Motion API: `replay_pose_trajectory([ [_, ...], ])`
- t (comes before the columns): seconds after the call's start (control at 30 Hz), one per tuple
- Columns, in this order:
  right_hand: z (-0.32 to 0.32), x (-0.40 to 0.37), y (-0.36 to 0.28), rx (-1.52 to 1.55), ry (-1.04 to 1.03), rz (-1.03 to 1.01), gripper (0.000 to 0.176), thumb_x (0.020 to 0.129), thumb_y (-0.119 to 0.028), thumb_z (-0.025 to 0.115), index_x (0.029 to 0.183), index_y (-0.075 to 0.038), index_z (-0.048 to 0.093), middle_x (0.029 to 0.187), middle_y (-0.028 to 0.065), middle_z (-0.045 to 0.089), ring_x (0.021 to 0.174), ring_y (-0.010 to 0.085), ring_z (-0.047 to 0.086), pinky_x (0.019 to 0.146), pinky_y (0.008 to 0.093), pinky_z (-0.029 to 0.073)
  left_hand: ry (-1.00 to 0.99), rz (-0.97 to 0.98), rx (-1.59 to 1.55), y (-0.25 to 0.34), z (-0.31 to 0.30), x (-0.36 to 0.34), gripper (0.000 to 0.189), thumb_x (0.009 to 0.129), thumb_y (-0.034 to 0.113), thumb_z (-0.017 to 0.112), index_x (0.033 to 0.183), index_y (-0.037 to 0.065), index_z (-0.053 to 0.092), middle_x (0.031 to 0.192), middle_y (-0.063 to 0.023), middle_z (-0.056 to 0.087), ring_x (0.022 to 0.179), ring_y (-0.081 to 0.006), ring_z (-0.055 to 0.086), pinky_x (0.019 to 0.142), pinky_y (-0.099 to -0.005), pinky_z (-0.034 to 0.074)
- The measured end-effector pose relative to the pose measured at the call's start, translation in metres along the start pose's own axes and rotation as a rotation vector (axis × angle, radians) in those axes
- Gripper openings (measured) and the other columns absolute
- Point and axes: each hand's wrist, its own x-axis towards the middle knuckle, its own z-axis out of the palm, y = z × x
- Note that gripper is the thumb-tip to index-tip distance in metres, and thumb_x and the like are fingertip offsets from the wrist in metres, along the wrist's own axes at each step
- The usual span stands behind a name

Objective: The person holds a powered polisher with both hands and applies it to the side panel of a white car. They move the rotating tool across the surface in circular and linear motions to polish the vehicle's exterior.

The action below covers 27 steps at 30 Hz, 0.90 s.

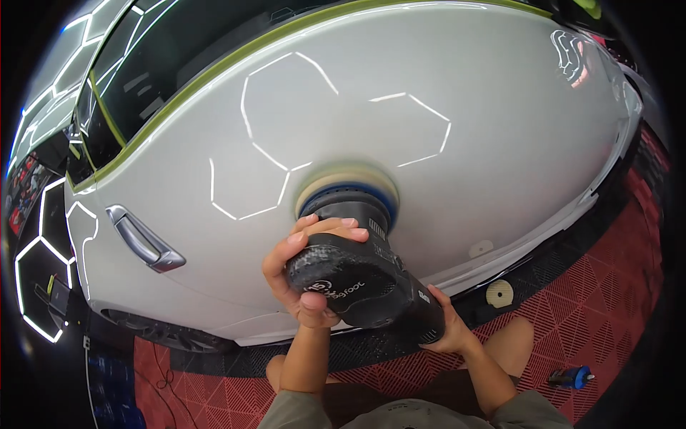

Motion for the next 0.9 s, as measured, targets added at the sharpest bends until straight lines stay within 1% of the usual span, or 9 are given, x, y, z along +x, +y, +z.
replay_pose_trajectory([
  [0.2,-0.061,-0.032,0.018,0.038,0.170,0.000,0.116,0.060,-0.001,0.083,0.155,-0.009,0.017,0.144,0.0162,0.045,0.135,0.0274,0.044,0.109,0.0391,0.036,-0.210,-0.001,-0.181,-0.025,0.099,0.014,0.055,0.091,0.035,0.059,0.129,-0.003,0.049,0.108,-0.0233,0.067,0.106,-0.0337,0.065,0.107,-0.0434,0.033],
  [0.33,-0.096,-0.089,0.079,0.073,0.283,0.262,0.082,0.063,0.000,0.082,0.135,-0.001,0.041,0.121,0.0125,0.059,0.111,0.0236,0.058,0.096,0.0373,0.047,-0.451,0.137,0.001,-0.036,0.155,0.030,0.058,0.084,0.026,0.066,0.131,-0.005,0.052,0.122,-0.0197,0.063,0.110,-0.0337,0.061,0.104,-0.0426,0.038],
  [0.43,-0.117,-0.105,0.075,0.143,0.250,0.386,0.053,0.066,0.001,0.081,0.113,0.002,0.057,0.101,0.0088,0.066,0.090,0.0191,0.064,0.081,0.0328,0.053,-0.461,0.021,-0.041,-0.033,0.193,0.020,0.055,0.086,0.027,0.064,0.132,0.000,0.053,0.125,-0.0164,0.062,0.115,-0.0304,0.059,0.108,-0.0455,0.032],
  [0.53,-0.114,-0.108,0.066,0.208,0.302,0.398,0.036,0.068,0.000,0.081,0.098,0.000,0.062,0.088,0.0061,0.067,0.078,0.0161,0.065,0.070,0.0280,0.053,-0.417,-0.061,-0.017,-0.022,0.200,0.010,0.054,0.088,0.027,0.062,0.134,0.001,0.051,0.124,-0.0156,0.062,0.117,-0.0296,0.057,0.110,-0.0442,0.027],
  [0.7,-0.076,-0.119,0.098,-0.018,0.254,0.438,0.069,0.066,-0.002,0.082,0.124,0.001,0.047,0.113,0.0117,0.061,0.099,0.0211,0.062,0.087,0.0346,0.051,-0.280,-0.179,0.100,0.000,0.135,-0.007,0.057,0.091,0.033,0.058,0.138,0.002,0.047,0.126,-0.0153,0.060,0.117,-0.0279,0.058,0.114,-0.0493,0.014],
  [0.77,-0.053,-0.089,0.070,-0.057,0.212,0.322,0.104,0.063,-0.005,0.084,0.146,-0.001,0.022,0.132,0.0152,0.051,0.117,0.0259,0.056,0.099,0.0381,0.046,-0.185,-0.224,0.083,0.005,0.086,-0.022,0.060,0.094,0.038,0.056,0.140,0.001,0.043,0.126,-0.0195,0.059,0.114,-0.0285,0.060,0.113,-0.0512,0.021],
  [0.8,-0.034,-0.068,0.053,0.002,0.194,0.224,0.109,0.062,-0.006,0.085,0.148,-0.002,0.018,0.133,0.0156,0.051,0.119,0.0267,0.055,0.100,0.0378,0.046,-0.142,-0.246,0.049,0.008,0.064,-0.029,0.061,0.096,0.040,0.055,0.140,0.001,0.041,0.126,-0.0215,0.058,0.113,-0.0288,0.061,0.112,-0.0521,0.025],
  [0.87,-0.002,-0.037,0.031,0.136,0.129,0.064,0.117,0.061,-0.007,0.086,0.152,-0.005,0.014,0.136,0.0187,0.052,0.126,0.0285,0.054,0.103,0.0374,0.044,0.182,-0.309,-0.280,0.021,0.035,-0.042,0.062,0.096,0.040,0.056,0.140,0.000,0.039,0.126,-0.0244,0.056,0.114,-0.0334,0.061,0.103,-0.0489,0.042],
  [0.9,0.001,-0.033,0.046,0.062,0.018,0.067,0.112,0.062,-0.006,0.085,0.152,-0.005,0.017,0.133,0.0203,0.057,0.121,0.0300,0.059,0.103,0.0379,0.045,0.234,-0.250,-0.193,0.021,0.013,-0.047,0.063,0.098,0.043,0.054,0.141,0.000,0.036,0.123,-0.0306,0.056,0.108,-0.0360,0.063,0.092,-0.0435,0.053],
])
